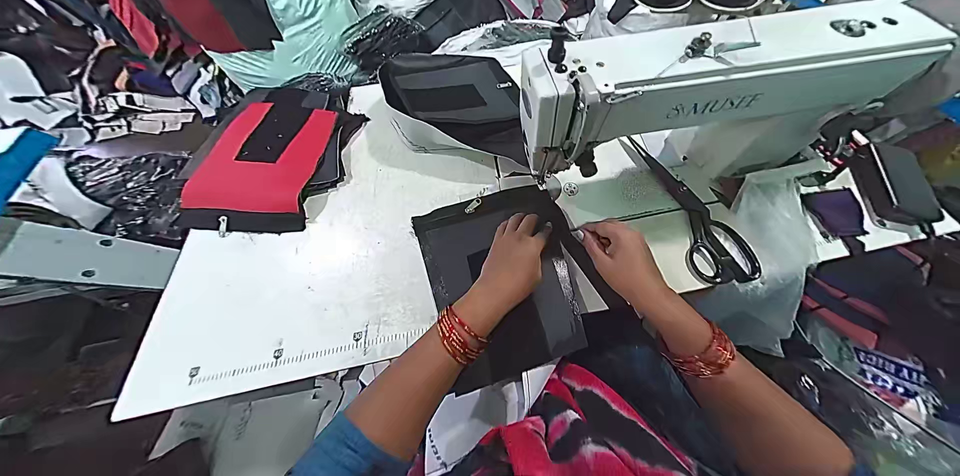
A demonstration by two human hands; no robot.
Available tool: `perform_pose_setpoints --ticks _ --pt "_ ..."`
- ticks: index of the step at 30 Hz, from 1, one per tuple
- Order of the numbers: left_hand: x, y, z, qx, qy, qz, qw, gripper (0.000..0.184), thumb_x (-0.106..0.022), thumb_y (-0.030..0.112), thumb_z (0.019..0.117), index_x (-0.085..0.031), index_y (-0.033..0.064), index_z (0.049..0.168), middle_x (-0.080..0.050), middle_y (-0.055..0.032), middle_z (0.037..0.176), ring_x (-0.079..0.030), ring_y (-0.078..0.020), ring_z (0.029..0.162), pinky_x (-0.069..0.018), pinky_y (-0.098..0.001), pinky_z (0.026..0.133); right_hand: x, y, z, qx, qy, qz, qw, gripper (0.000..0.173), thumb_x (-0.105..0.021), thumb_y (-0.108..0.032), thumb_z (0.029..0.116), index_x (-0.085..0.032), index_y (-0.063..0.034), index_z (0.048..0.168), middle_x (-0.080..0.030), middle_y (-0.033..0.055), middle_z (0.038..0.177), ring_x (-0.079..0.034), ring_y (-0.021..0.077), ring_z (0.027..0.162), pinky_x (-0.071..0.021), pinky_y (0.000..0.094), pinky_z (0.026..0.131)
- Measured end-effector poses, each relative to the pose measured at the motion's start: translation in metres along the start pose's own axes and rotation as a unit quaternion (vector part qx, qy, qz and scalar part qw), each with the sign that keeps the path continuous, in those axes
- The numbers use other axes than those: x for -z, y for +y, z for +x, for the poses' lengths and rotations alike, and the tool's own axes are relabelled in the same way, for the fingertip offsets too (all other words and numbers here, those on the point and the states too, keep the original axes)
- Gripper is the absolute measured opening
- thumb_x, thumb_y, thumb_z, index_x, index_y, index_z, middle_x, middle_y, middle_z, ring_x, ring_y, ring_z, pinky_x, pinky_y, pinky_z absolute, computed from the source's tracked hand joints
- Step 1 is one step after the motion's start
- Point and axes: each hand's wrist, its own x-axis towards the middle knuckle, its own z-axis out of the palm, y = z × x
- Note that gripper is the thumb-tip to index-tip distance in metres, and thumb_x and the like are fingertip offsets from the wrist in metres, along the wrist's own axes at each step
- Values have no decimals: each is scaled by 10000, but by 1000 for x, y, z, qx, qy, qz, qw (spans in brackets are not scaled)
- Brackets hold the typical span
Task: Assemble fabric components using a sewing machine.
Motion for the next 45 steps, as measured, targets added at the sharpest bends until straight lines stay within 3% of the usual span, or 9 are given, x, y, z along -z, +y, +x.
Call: perform_pose_setpoints --ticks 2,6,10,13,18,29,34,39,45 --pt "-6 10 -15 -2 -9 3 1000 394 -509 51 998 -647 46 1368 -542 -231 1478 -423 -418 1451 -292 -604 1198 21 -4 -24 -57 -138 71 986 279 -536 -227 1062 -715 -17 1025 -663 26 786 -606 56 629 -526 237 618" --pt "0 33 -39 33 -101 33 994 563 -468 383 1075 -468 50 1530 -355 -227 1625 -245 -421 1545 -169 -675 1212 32 1 -61 -115 -407 64 904 313 -544 -267 1077 -685 4 1145 -717 92 926 -667 127 716 -557 318 678" --pt "7 52 -59 50 -188 57 979 1064 -569 731 897 -226 43 1632 -102 -246 1704 -57 -461 1574 -88 -735 1193 -17 36 -98 -70 -316 334 885 398 -728 -158 919 -621 5 1266 -695 52 1163 -657 51 1060 -534 253 971" --pt "9 62 -69 60 -252 82 962 1183 -700 668 848 -78 69 1657 66 -225 1715 72 -458 1574 -35 -748 1184 -43 34 -114 -106 -252 499 823 259 -665 -15 933 -610 -13 1186 -722 -12 1025 -689 40 930 -577 243 877" --pt "-1 64 -78 61 -239 128 961 915 -485 589 1017 -56 104 1664 52 -163 1730 66 -419 1585 -27 -737 1190 -38 30 -115 -94 -213 428 873 111 -599 -66 998 -702 -34 974 -690 -63 839 -636 -28 768 -538 175 751" --pt "-11 61 -88 27 -183 162 969 758 -440 421 1041 -154 75 1653 -68 -182 1725 -47 -454 1578 -97 -746 1175 -33 29 -116 -74 -216 413 882 132 -619 -126 1002 -702 -29 968 -674 -57 800 -610 -29 714 -513 164 691" --pt "-8 59 -72 -13 -53 73 996 800 -406 611 1009 -533 -48 1443 -541 -262 1477 -486 -416 1414 -349 -557 1182 -23 21 -118 -41 -192 422 885 131 -600 -93 980 -713 -27 974 -697 -60 833 -642 -31 767 -550 178 749" --pt "17 93 -1 228 -158 14 961 900 -650 249 933 -140 -49 1612 -433 -299 1487 -465 -430 1373 -452 -514 1090 -9 7 -113 -44 -187 387 902 136 -615 -145 986 -700 -66 913 -649 -69 747 -595 -23 675 -504 166 655" --pt "27 84 30 246 -207 11 947 751 -618 84 932 -249 -135 1549 -374 -332 1519 -592 -436 1234 -525 -519 1003 21 7 -95 -2 -256 256 932 215 -596 -217 995 -694 -76 866 -598 -71 708 -546 -28 644 -456 173 621"
